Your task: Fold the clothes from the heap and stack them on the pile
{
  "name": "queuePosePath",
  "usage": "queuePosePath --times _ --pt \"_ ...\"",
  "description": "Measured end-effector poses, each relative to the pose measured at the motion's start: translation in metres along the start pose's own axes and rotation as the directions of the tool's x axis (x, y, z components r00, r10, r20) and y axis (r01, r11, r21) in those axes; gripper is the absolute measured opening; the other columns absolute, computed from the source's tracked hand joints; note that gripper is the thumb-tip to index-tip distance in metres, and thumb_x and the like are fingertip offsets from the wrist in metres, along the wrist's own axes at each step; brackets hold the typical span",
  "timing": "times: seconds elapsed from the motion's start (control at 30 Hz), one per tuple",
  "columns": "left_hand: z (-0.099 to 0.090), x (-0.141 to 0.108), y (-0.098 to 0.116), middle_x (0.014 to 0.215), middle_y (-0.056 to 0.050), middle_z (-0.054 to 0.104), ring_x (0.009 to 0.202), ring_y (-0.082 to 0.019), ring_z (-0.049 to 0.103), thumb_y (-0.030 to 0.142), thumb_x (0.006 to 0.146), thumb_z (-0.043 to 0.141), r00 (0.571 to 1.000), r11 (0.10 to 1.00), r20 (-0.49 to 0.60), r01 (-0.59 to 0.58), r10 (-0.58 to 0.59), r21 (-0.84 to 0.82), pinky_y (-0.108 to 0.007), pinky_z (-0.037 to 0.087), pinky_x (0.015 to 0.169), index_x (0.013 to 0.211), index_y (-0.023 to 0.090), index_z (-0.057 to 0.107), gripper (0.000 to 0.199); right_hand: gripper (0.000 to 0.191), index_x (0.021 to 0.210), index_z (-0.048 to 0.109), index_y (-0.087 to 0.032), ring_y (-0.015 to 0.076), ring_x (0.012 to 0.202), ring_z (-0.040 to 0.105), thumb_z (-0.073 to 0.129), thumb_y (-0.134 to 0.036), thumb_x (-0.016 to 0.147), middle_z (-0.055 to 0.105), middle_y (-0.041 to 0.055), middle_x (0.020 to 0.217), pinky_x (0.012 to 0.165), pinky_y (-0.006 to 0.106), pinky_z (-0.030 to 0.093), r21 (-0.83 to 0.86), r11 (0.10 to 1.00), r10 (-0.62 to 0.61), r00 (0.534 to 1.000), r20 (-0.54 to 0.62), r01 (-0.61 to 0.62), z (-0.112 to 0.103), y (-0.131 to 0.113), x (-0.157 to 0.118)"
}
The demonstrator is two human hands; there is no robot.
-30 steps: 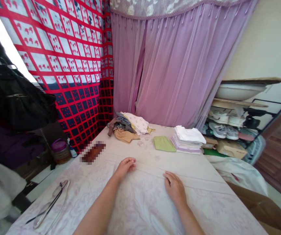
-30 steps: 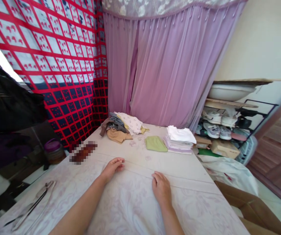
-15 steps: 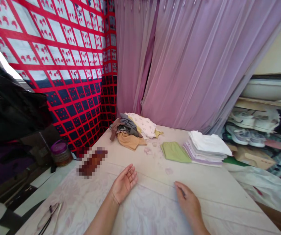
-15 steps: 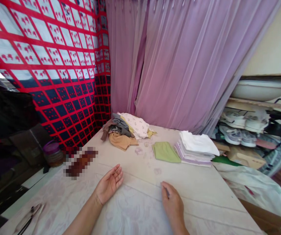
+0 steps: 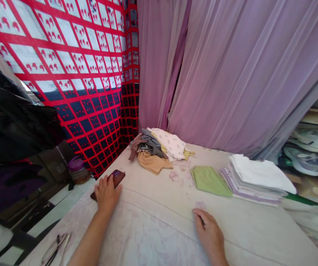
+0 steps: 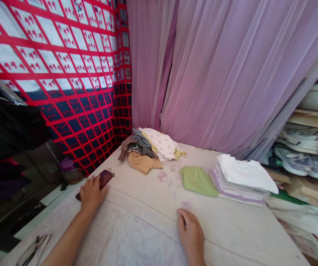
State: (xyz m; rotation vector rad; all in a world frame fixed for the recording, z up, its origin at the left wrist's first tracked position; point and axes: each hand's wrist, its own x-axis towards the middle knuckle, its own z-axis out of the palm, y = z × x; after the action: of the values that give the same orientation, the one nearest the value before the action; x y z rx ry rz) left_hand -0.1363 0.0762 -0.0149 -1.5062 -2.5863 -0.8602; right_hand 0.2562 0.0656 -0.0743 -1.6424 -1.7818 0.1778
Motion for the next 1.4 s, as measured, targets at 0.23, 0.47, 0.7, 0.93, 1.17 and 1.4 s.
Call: queuePosePath --times 0.23,0.47,0.7,0.93,1.17,1.4 --pt "-0.005 0.014 -0.023 0.130 -0.019 0.052 0.120 -0.033 0.045 0.052 0.083 0.045 0.992 0.950 0.125 -0.056 0.018 0.308 -0.044 0.031 0.100 0.133 0.007 0.044 0.067 0.038 0.090 0.072 -0.022 0.0217 0.092 0.065 0.038 -0.037 0.083 0.072 0.0061 0.096 0.086 0.036 0.051 -0.021 1.000 -0.007 1.000 0.008 0.007 -0.001 -0.003 0.000" --pt "-0.015 0.029 -0.017 0.129 -0.017 0.054 0.118 -0.034 0.049 0.048 0.080 0.051 0.961 0.949 0.268 -0.147 0.069 0.280 -0.044 0.037 0.095 0.132 0.013 0.047 0.063 0.038 0.090 0.072 -0.022 0.0224 0.092 0.064 0.038 -0.038 0.083 0.071 0.0061 0.096 0.086 0.037 0.051 -0.044 0.999 0.001 1.000 0.026 0.001 -0.003 -0.006 0.001" --pt "-0.025 0.034 0.004 0.125 -0.015 0.059 0.114 -0.029 0.056 0.041 0.077 0.060 0.953 0.915 0.302 0.157 -0.041 -0.372 -0.037 0.043 0.094 0.132 0.013 0.047 0.064 0.036 0.088 0.072 -0.023 0.0213 0.093 0.064 0.039 -0.035 0.083 0.072 0.0055 0.096 0.086 0.035 0.051 -0.032 0.999 -0.023 1.000 0.020 0.024 -0.003 -0.006 0.001" --pt "-0.025 0.006 0.020 0.110 -0.014 0.068 0.095 -0.025 0.067 0.048 0.089 0.043 0.689 -0.151 0.663 0.718 0.291 -0.679 -0.041 0.052 0.082 0.134 0.013 0.043 0.057 0.036 0.088 0.072 -0.023 0.0210 0.092 0.064 0.039 -0.036 0.082 0.072 0.0051 0.095 0.086 0.035 0.050 -0.018 1.000 -0.015 1.000 0.016 0.016 -0.003 -0.008 0.002" --pt "-0.019 -0.004 0.014 0.112 -0.016 0.067 0.098 -0.028 0.066 0.046 0.088 0.046 0.629 -0.262 0.697 0.777 0.343 -0.572 -0.044 0.053 0.081 0.136 0.014 0.042 0.058 0.036 0.088 0.072 -0.024 0.0217 0.093 0.064 0.039 -0.036 0.081 0.072 0.0047 0.096 0.086 0.035 0.050 -0.014 1.000 0.017 1.000 0.024 -0.017 -0.004 -0.010 0.002" --pt "-0.029 0.021 0.010 0.107 -0.011 0.069 0.096 -0.026 0.065 0.050 0.080 0.053 0.846 0.536 0.534 0.445 0.013 -0.718 -0.036 0.051 0.081 0.115 0.016 0.060 0.050 0.034 0.087 0.072 -0.023 0.0202 0.092 0.064 0.040 -0.035 0.082 0.072 0.0046 0.095 0.086 0.034 0.050 -0.003 1.000 -0.008 1.000 0.010 0.008 -0.005 -0.013 0.001"
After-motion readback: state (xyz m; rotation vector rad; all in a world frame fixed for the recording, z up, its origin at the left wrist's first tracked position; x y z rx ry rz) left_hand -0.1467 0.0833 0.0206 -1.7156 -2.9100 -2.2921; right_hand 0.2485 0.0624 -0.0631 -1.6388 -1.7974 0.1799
